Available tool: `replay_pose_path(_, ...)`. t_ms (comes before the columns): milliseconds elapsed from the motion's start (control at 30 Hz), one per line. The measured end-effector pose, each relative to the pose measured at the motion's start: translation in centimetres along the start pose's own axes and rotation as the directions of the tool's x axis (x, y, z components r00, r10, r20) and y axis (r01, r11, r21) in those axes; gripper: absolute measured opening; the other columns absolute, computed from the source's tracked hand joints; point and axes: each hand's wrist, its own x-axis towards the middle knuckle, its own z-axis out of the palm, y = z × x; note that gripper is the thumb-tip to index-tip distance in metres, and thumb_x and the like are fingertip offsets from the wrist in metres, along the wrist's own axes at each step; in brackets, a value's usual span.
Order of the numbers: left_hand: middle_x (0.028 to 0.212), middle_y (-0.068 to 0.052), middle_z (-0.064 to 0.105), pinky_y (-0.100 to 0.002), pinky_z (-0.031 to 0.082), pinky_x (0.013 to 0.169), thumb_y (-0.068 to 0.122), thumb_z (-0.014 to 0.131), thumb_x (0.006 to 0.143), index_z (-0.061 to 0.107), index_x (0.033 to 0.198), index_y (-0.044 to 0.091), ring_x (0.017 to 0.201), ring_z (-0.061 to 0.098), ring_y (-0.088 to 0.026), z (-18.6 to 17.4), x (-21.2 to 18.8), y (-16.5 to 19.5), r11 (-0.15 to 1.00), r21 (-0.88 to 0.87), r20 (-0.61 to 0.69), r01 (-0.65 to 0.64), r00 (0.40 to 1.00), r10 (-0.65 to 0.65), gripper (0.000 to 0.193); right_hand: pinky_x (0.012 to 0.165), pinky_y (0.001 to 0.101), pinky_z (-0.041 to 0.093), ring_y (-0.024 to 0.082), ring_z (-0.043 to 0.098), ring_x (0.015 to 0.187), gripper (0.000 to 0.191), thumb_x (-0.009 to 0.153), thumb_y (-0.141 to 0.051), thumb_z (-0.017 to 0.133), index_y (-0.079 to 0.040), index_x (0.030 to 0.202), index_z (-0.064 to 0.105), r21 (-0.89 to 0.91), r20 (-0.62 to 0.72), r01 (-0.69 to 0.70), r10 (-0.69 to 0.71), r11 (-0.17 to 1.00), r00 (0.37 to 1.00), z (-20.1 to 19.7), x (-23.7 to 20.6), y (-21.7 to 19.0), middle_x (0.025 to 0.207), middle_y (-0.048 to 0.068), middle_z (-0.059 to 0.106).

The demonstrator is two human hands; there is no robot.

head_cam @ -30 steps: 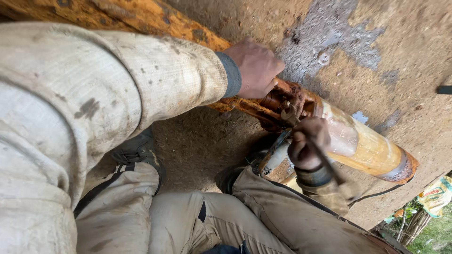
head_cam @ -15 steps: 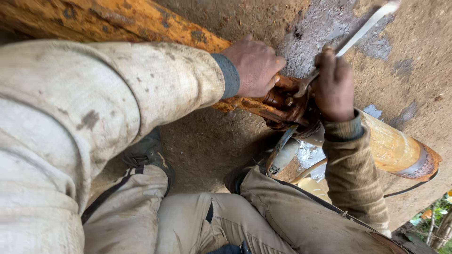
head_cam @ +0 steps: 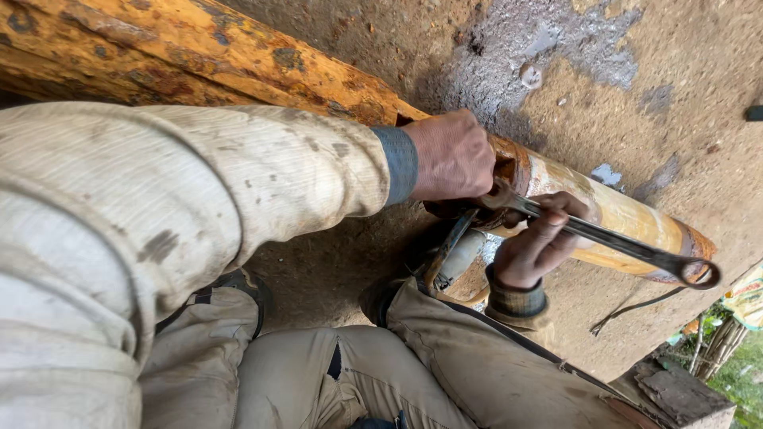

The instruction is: The person sits on the ground with a rusty screw-jack prop across their lap and uses wrenches to loosen and turn the nut and collar on the prop's threaded mechanism, repositioning the wrenches repeatedly while working the fitting by hand.

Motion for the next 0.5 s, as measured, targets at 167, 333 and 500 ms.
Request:
replay_pose_path(167,0.070,-0.010,0.068,-0.039,0.061,0.061,0.014,0.071,0.088,0.069,0.081,0.006,0.061,0.066,-0.020,-0.9,1.4,-1.4,0.919,-0.323,0.247,0.228,0.957,-0.151,0.011,0.079,0.0289,0.048,0.018,0.056,0.086,0.038,0.118,-0.038,0.045,-0.001,0.116,0.049,-0.209,0.173,0.198,-0.163,0.958,0.971,0.7,-1.2,0.1,0.103,0.010,0.056)
replay_pose_path(333,0.072,-0.014,0.064,-0.040,0.062,0.061,0.013,0.072,0.089,0.069,0.085,0.002,0.062,0.065,-0.022,-2.6,0.9,-2.5,0.970,-0.186,0.325,0.157,0.941,-0.090,0.012,0.082,0.0347,0.049,0.023,0.061,0.088,0.033,0.117,-0.033,0.048,-0.001,0.112,0.048,-0.266,0.229,0.301,-0.243,0.916,0.943,2.4,-2.1,-0.1,0.098,0.012,0.062)
replay_pose_path(500,0.074,-0.012,0.063,-0.037,0.062,0.058,0.001,0.065,0.091,0.068,0.092,-0.002,0.062,0.066,-0.018,-2.7,-2.7,-4.1,0.960,-0.088,0.436,0.267,0.876,-0.204,0.004,0.078,0.0439,0.046,0.022,0.060,0.079,0.029,0.112,-0.030,0.049,-0.003,0.107,0.054,-0.431,0.267,0.356,-0.260,0.829,0.928,4.0,-0.9,-1.3,0.083,0.008,0.063)
